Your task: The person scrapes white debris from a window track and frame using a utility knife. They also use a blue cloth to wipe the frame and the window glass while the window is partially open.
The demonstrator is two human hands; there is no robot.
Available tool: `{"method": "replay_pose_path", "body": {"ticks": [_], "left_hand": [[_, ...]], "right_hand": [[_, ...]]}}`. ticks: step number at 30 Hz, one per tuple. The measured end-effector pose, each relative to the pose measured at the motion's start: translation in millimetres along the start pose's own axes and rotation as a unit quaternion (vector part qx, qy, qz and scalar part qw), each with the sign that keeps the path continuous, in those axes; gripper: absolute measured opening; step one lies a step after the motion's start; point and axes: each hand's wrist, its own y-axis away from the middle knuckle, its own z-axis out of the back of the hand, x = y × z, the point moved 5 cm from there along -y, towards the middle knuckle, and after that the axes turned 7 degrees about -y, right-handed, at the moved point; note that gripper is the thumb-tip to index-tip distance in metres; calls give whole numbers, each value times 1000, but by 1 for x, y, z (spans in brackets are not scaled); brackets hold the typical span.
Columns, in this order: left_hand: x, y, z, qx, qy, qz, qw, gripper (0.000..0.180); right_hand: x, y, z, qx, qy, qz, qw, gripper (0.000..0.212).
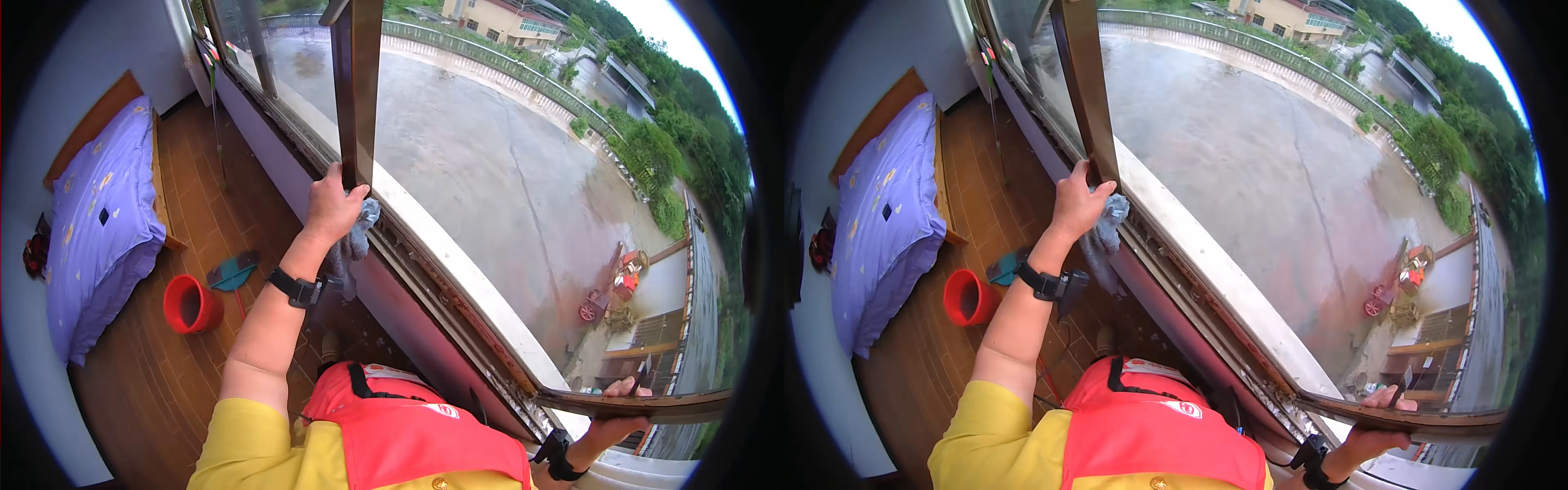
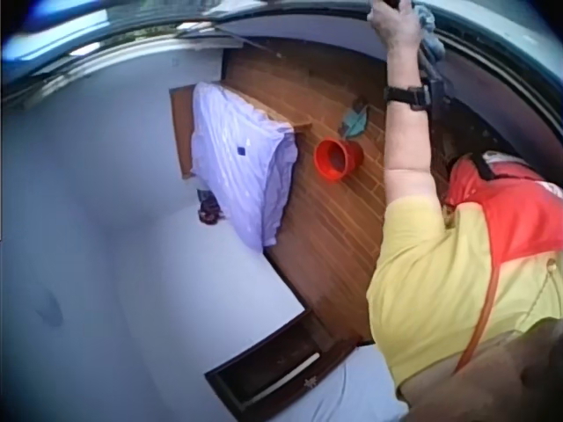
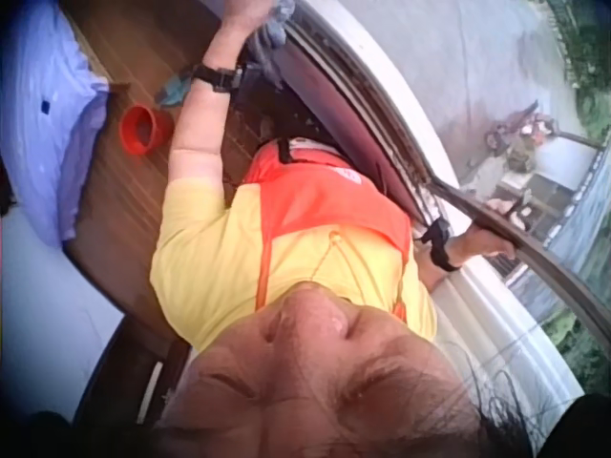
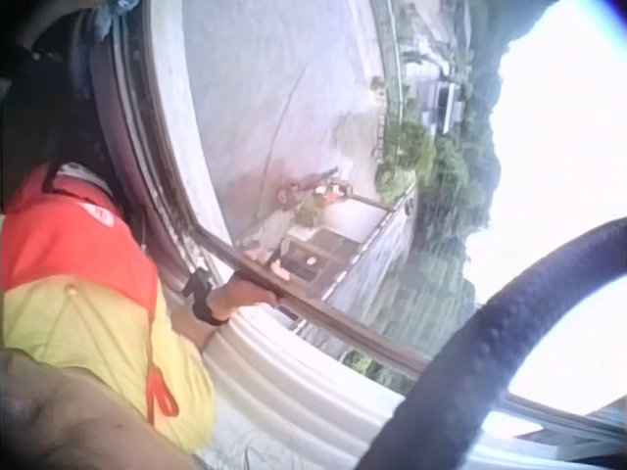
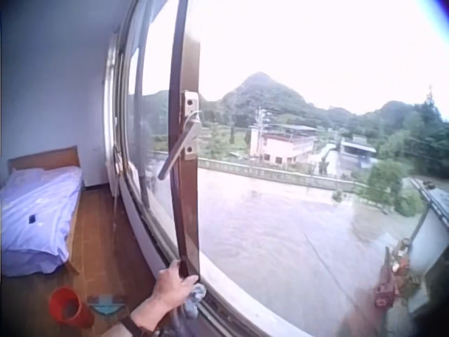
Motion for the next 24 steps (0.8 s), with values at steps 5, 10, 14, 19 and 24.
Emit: {"method": "replay_pose_path", "body": {"ticks": [5, 10, 14, 19, 24], "left_hand": [[-3, 7, 1, 40, -10, -2, 999, 33], [-39, 43, -15, 71, 4, -17, 997, 32], [-55, 68, -27, 100, -6, -3, 995, 37], [-56, 74, -28, 91, -6, -1, 996, 34], [-54, 65, -28, 105, -13, 1, 994, 33]], "right_hand": [[1, -3, -12, 4, -5, -4, 1000, 69], [-6, -5, -35, 12, -2, -6, 1000, 73], [-26, -13, -75, 52, -45, -31, 997, 89], [-59, -26, -163, 128, -91, -104, 982, 121], [-80, -36, -236, 242, -58, -121, 961, 115]]}}
